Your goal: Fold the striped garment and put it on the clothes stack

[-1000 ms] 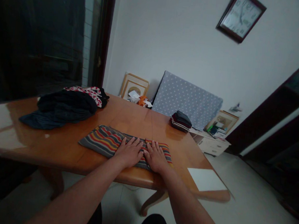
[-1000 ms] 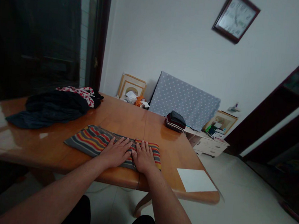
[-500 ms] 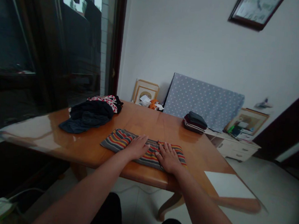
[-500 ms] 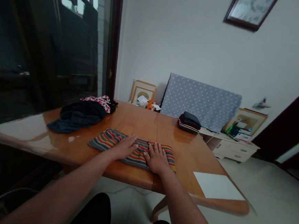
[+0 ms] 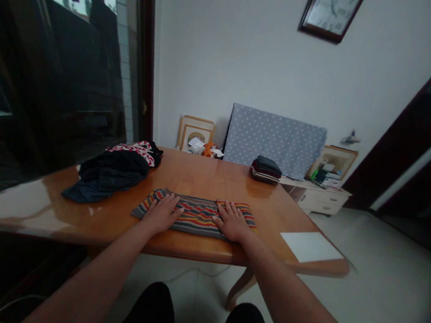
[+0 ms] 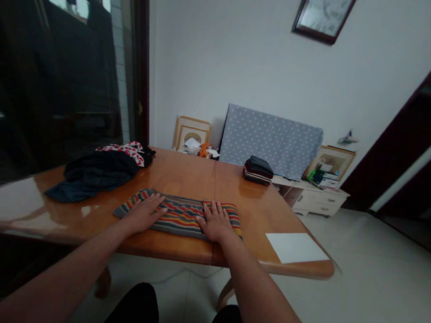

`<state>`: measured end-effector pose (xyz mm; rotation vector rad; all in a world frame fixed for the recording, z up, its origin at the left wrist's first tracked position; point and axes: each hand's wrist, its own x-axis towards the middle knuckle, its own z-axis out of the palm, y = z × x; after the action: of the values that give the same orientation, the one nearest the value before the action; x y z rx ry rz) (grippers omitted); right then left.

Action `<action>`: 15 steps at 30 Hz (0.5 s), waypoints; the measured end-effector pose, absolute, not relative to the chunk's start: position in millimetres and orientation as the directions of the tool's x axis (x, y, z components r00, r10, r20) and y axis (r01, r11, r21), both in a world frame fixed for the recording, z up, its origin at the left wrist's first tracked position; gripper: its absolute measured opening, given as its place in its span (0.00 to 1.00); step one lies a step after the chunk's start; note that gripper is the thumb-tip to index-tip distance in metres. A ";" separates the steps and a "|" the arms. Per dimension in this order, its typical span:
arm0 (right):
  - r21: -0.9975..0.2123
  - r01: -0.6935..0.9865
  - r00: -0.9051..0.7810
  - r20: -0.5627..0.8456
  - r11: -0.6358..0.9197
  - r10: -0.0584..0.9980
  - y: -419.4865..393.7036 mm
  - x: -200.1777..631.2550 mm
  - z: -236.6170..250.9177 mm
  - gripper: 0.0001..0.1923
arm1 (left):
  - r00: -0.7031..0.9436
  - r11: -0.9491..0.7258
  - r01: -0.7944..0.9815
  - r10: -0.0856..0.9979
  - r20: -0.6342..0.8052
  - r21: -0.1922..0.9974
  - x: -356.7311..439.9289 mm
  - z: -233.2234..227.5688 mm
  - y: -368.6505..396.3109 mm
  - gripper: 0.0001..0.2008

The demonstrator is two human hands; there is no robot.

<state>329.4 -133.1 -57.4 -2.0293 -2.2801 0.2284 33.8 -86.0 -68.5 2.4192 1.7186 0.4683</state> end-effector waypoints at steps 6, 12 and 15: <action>-0.146 0.983 -0.114 -0.018 0.110 0.993 -134.2 328.6 -59.5 0.44 | -0.029 -0.080 0.942 0.948 0.316 0.326 2.4 -57.1 -74.2 0.27; -0.137 0.985 -0.110 -0.021 0.106 0.994 -132.3 329.3 -64.6 0.44 | -0.276 0.222 0.902 0.956 0.100 0.371 -30.0 -45.2 -64.5 0.33; -0.133 0.985 -0.109 -0.012 0.106 0.994 -130.0 330.4 -68.8 0.44 | -0.294 0.258 0.883 0.955 0.033 0.393 -30.5 -42.2 -57.1 0.34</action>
<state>330.4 -130.0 -68.8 -2.0414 -2.2750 0.1645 -30.5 -57.1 -42.2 1.7223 2.3147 0.5034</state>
